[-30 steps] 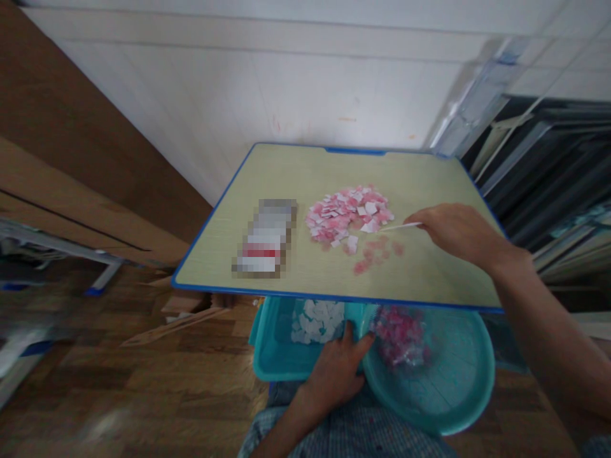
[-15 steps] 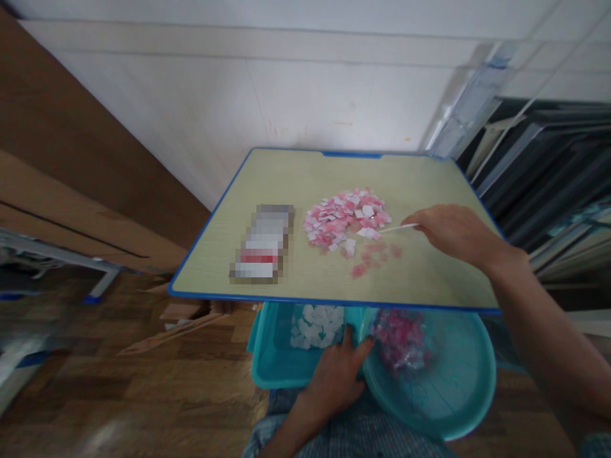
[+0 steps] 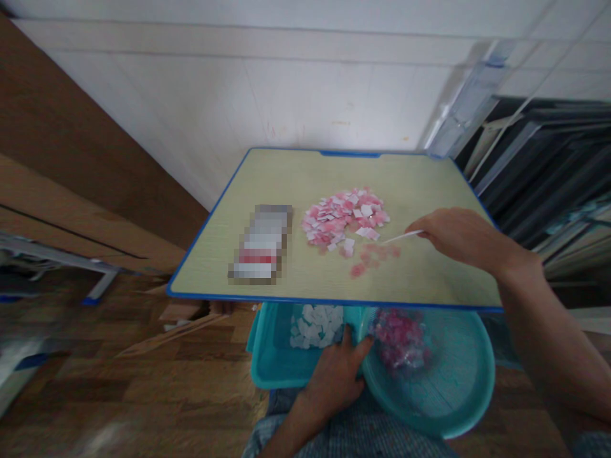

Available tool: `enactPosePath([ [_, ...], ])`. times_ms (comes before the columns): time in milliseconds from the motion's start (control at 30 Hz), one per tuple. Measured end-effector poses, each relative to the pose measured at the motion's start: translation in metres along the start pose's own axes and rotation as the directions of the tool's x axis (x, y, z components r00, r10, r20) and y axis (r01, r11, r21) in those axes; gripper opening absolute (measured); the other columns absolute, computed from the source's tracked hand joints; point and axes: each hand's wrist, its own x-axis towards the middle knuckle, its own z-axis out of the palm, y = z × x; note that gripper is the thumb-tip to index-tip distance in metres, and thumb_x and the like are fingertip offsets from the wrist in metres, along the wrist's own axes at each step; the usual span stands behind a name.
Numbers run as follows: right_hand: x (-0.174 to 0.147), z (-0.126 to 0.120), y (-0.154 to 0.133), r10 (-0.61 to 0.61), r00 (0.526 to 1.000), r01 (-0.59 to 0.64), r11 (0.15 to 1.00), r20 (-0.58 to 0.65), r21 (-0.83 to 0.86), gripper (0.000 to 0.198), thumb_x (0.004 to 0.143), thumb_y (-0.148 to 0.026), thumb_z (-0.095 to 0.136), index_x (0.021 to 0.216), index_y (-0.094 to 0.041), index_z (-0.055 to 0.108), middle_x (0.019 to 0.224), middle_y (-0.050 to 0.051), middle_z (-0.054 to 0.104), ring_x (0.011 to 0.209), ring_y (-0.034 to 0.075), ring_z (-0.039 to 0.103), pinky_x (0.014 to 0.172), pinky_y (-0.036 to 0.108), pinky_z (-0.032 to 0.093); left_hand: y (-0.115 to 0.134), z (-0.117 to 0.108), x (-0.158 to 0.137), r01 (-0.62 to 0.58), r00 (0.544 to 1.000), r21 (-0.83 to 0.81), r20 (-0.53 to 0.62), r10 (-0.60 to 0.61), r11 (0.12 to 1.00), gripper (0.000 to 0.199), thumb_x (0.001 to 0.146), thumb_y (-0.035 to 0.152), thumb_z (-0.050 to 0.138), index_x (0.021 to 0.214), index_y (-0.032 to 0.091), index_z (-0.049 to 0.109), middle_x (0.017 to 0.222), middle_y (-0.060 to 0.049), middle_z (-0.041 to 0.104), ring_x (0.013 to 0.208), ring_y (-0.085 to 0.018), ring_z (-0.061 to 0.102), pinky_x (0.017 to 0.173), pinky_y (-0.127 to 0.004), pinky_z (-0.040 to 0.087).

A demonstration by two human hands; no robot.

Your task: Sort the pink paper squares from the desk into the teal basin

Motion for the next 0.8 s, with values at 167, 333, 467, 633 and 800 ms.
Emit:
enactPosePath([
  [167, 0.0039, 0.0033, -0.0022, -0.019, 0.999, 0.019, 1.0, -0.032, 0.005, 0.041, 0.082, -0.008, 0.042, 0.11, -0.025, 0.067, 0.102, 0.005, 0.07, 0.094, 0.022, 0.063, 0.071, 0.031, 0.043, -0.0002, -0.0006, -0.0001, 0.001, 1.0, 0.009, 0.013, -0.001, 1.0, 0.066, 0.077, 0.021, 0.051, 0.139, 0.03, 0.031, 0.143, -0.014, 0.032, 0.103, -0.032, 0.056, 0.088, -0.045, 0.043],
  [333, 0.0039, 0.002, -0.003, -0.04, 0.999, 0.04, 0.999, -0.035, 0.008, 0.041, 0.08, -0.008, 0.044, 0.107, -0.026, 0.068, 0.097, 0.005, 0.071, 0.09, 0.021, 0.064, 0.069, 0.03, 0.043, -0.0006, 0.0007, 0.0, -0.007, 1.0, 0.009, -0.008, 0.007, 1.0, 0.065, 0.077, 0.021, 0.051, 0.138, 0.03, 0.032, 0.141, -0.014, 0.034, 0.102, -0.032, 0.057, 0.087, -0.046, 0.044],
  [467, 0.0026, 0.0, -0.0054, -0.039, 0.999, 0.04, 0.999, -0.032, 0.023, 0.043, 0.079, -0.006, 0.042, 0.107, -0.025, 0.068, 0.104, 0.005, 0.07, 0.095, 0.022, 0.063, 0.072, 0.031, 0.043, 0.0002, 0.0017, 0.0001, 0.003, 1.0, 0.012, -0.021, -0.002, 1.0, 0.064, 0.077, 0.02, 0.052, 0.137, 0.031, 0.034, 0.14, -0.014, 0.034, 0.1, -0.031, 0.058, 0.086, -0.044, 0.044],
  [633, -0.0026, -0.0019, -0.0021, -0.061, 0.998, 0.062, 0.998, -0.012, 0.03, 0.042, 0.079, -0.008, 0.042, 0.106, -0.026, 0.069, 0.094, 0.004, 0.071, 0.088, 0.021, 0.064, 0.069, 0.031, 0.043, 0.002, -0.0013, -0.0003, 0.012, 1.0, 0.018, 0.013, -0.012, 1.0, 0.062, 0.079, 0.021, 0.051, 0.138, 0.031, 0.032, 0.144, -0.013, 0.029, 0.102, -0.03, 0.057, 0.087, -0.044, 0.043],
  [800, 0.0053, 0.0034, -0.0011, -0.001, 0.999, 0.0, 1.0, -0.044, -0.026, 0.043, 0.08, -0.007, 0.042, 0.108, -0.026, 0.068, 0.099, 0.005, 0.071, 0.092, 0.022, 0.064, 0.069, 0.03, 0.043, 0.0017, -0.003, -0.0005, 0.019, 0.999, 0.03, 0.034, -0.02, 0.999, 0.067, 0.077, 0.02, 0.052, 0.139, 0.032, 0.029, 0.143, -0.012, 0.031, 0.103, -0.03, 0.056, 0.089, -0.044, 0.042],
])
